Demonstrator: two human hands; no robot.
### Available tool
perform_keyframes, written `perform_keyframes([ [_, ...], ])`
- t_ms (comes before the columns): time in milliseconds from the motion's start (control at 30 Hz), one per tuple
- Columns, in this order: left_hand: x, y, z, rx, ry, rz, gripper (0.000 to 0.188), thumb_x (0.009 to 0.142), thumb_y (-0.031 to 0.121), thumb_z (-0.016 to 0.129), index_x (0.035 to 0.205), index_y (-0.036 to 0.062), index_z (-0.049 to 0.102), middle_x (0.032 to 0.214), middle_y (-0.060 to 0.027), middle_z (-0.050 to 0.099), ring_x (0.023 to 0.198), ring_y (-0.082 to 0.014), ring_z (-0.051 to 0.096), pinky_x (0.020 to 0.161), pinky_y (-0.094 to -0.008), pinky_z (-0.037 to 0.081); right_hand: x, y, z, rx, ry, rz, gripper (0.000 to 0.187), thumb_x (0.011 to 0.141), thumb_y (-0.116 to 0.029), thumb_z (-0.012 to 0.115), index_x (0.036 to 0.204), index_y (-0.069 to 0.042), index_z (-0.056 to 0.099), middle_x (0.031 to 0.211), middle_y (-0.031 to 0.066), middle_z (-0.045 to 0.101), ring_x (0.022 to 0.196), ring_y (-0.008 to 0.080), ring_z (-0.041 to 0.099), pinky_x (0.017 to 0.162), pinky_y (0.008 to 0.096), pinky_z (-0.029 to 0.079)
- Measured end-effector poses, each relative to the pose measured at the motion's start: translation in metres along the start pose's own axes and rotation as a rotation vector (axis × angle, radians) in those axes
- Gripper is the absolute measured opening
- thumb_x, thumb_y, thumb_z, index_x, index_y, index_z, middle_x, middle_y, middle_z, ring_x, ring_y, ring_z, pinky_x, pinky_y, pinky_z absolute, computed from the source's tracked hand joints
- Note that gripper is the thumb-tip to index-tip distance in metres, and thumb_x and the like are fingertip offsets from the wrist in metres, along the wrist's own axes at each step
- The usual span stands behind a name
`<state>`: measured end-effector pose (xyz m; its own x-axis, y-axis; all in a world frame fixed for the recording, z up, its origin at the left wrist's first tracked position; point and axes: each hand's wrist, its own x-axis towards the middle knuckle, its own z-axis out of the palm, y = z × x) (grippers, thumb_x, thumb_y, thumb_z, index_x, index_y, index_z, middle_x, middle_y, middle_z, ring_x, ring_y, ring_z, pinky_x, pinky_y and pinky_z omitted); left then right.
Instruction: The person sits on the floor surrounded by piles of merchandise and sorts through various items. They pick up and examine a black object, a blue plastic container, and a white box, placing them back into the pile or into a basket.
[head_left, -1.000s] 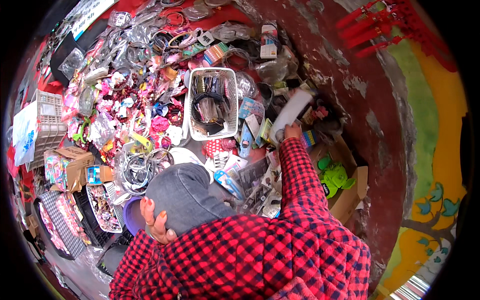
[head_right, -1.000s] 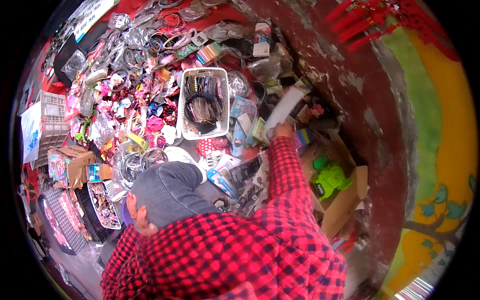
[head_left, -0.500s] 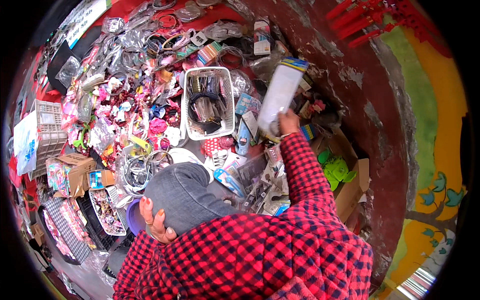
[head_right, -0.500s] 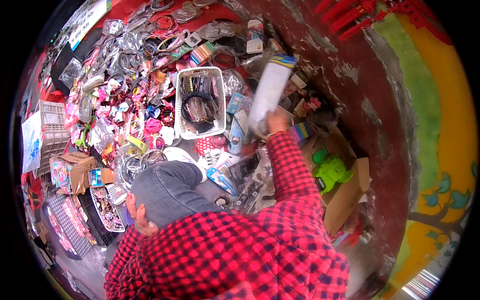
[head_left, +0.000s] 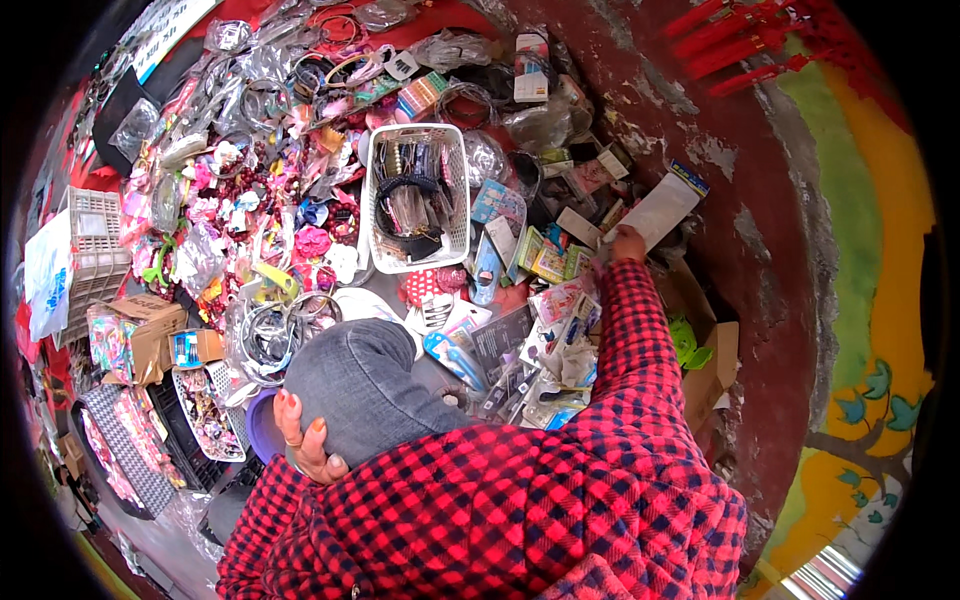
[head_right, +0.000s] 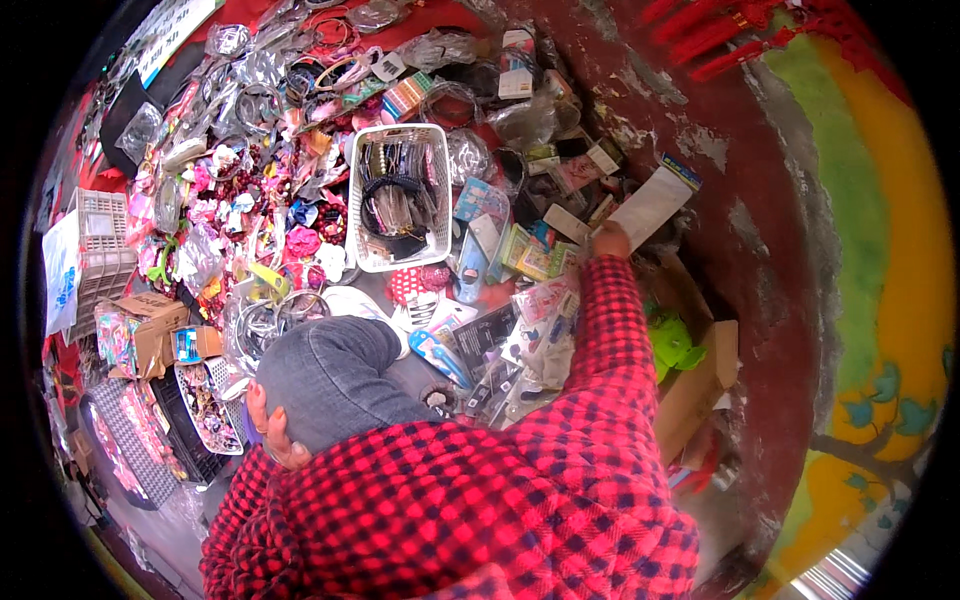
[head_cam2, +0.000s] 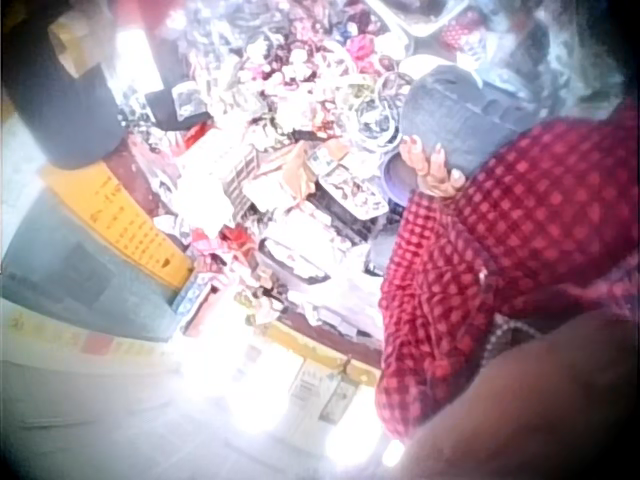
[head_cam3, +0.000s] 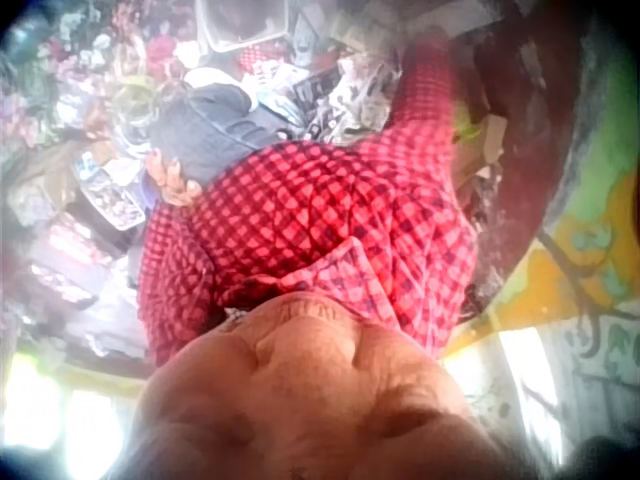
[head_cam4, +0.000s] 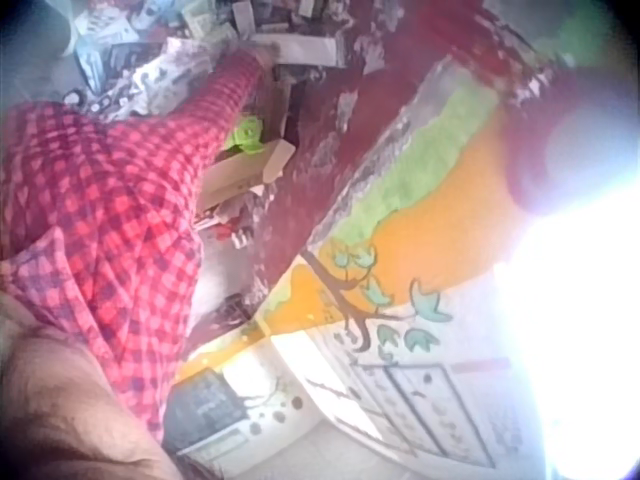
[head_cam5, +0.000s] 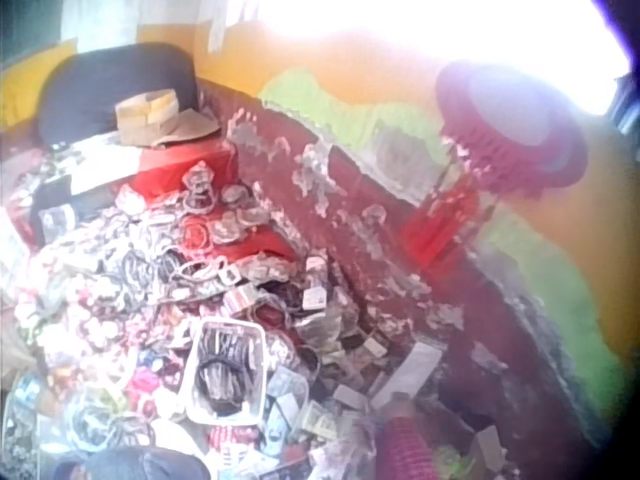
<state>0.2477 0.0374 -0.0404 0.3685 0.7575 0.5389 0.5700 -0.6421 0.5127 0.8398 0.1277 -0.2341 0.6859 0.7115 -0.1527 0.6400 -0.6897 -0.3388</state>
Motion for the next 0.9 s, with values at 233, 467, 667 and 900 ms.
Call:
perform_keyframes([
  [233,-0.009,-0.01,-0.006,0.031,-0.134,0.051,0.051,0.084,0.043,0.036,0.119,0.0066,0.034,0.128,-0.0286,0.028,0.117,-0.048,0.03,0.093,-0.0602,0.024,0.02,-0.035,0.095,-0.457,-0.418,0.025,0.036,0.076,-0.027,0.051,0.105,-0.005,0.057,0.111,0.0176,0.053,0.104,0.0276,0.052,0.087,0.0369,0.041],
  [467,-0.025,-0.023,-0.001,0.105,-0.114,0.036,0.044,0.083,0.036,0.043,0.117,0.0105,0.034,0.126,-0.0263,0.03,0.116,-0.047,0.032,0.093,-0.061,0.025,0.021,-0.026,0.116,-0.482,-0.441,0.043,0.036,0.076,-0.026,0.051,0.104,-0.005,0.057,0.11,0.0171,0.054,0.103,0.0274,0.052,0.086,0.0369,0.042],
  [667,0.006,-0.003,-0.002,-0.033,-0.26,-0.04,0.043,0.08,0.028,0.048,0.117,0.0126,0.034,0.127,-0.0238,0.031,0.115,-0.0464,0.033,0.093,-0.0602,0.025,0.001,-0.015,0.108,-0.409,-0.417,0.032,0.035,0.076,-0.026,0.051,0.104,-0.005,0.057,0.11,0.0168,0.054,0.102,0.0273,0.053,0.085,0.037,0.042],
  [900,0.007,-0.002,0.002,-0.016,-0.214,-0.011,0.042,0.08,0.028,0.048,0.117,0.0125,0.035,0.127,-0.0231,0.031,0.115,-0.0457,0.034,0.093,-0.0596,0.025,-0.001,-0.008,0.106,-0.356,-0.39,0.041,0.035,0.076,-0.026,0.052,0.104,-0.005,0.057,0.109,0.0164,0.055,0.1,0.0272,0.053,0.084,0.037,0.042],
])
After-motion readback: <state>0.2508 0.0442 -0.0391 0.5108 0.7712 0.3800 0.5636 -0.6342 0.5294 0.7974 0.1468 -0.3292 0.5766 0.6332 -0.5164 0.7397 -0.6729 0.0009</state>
